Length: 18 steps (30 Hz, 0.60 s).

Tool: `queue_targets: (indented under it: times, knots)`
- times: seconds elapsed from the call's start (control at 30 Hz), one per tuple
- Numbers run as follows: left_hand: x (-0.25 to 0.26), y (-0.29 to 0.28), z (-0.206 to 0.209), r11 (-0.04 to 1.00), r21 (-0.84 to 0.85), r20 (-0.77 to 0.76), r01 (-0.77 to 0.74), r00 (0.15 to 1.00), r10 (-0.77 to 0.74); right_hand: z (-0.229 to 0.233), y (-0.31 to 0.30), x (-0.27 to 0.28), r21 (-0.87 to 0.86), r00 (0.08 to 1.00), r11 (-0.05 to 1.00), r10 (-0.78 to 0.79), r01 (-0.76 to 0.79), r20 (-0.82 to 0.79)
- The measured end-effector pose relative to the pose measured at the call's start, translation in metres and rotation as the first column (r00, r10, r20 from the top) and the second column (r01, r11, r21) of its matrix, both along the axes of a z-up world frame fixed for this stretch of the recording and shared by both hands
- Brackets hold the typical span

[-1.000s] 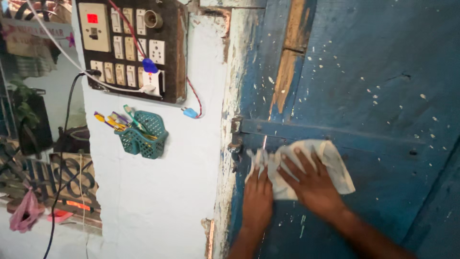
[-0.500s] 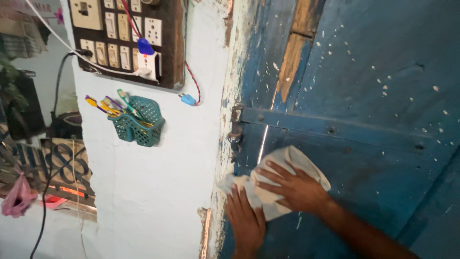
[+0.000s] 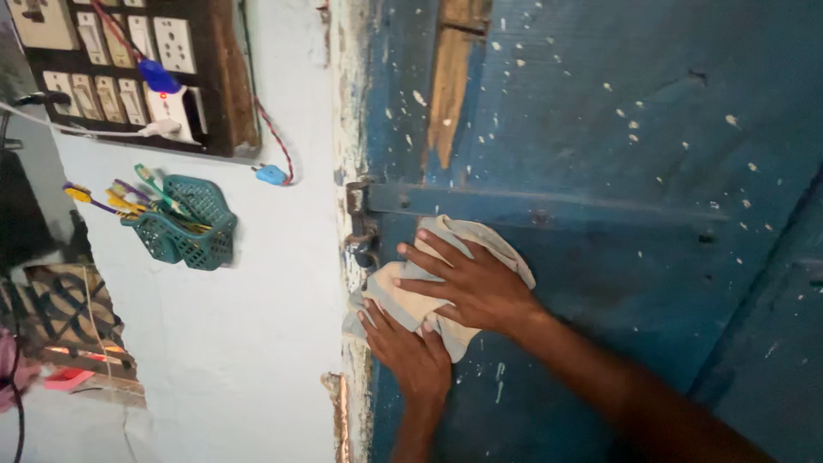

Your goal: The person wipes a blue wooden door with a cloth, cleaning the surface and edges.

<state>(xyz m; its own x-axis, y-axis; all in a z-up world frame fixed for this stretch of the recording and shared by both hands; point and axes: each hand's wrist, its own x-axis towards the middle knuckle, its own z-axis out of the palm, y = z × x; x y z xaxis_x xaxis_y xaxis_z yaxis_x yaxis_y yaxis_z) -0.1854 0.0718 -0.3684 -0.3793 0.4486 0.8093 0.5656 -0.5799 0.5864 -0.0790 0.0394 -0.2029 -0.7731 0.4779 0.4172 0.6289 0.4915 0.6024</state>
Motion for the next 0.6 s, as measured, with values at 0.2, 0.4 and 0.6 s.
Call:
queue_targets:
  times: [0.2,0.4,0.6]
  knots:
    - [0.028,-0.010,0.002,0.999,-0.002,-0.027,-0.050,0.998,0.050,-0.001,-0.010,0.030,0.065,1.000,0.998,0.023,-0.023,0.002]
    - [0.062,-0.025,0.004,0.996,0.050,-0.083,-0.074,0.994,0.078,0.005,-0.040,0.071,0.092,0.999,0.995,-0.045,0.046,-0.006]
    - [0.112,-0.052,0.007,0.997,0.074,-0.118,-0.030,0.992,0.039,0.000,-0.070,0.122,0.133,0.997,0.991,-0.022,0.031,-0.068]
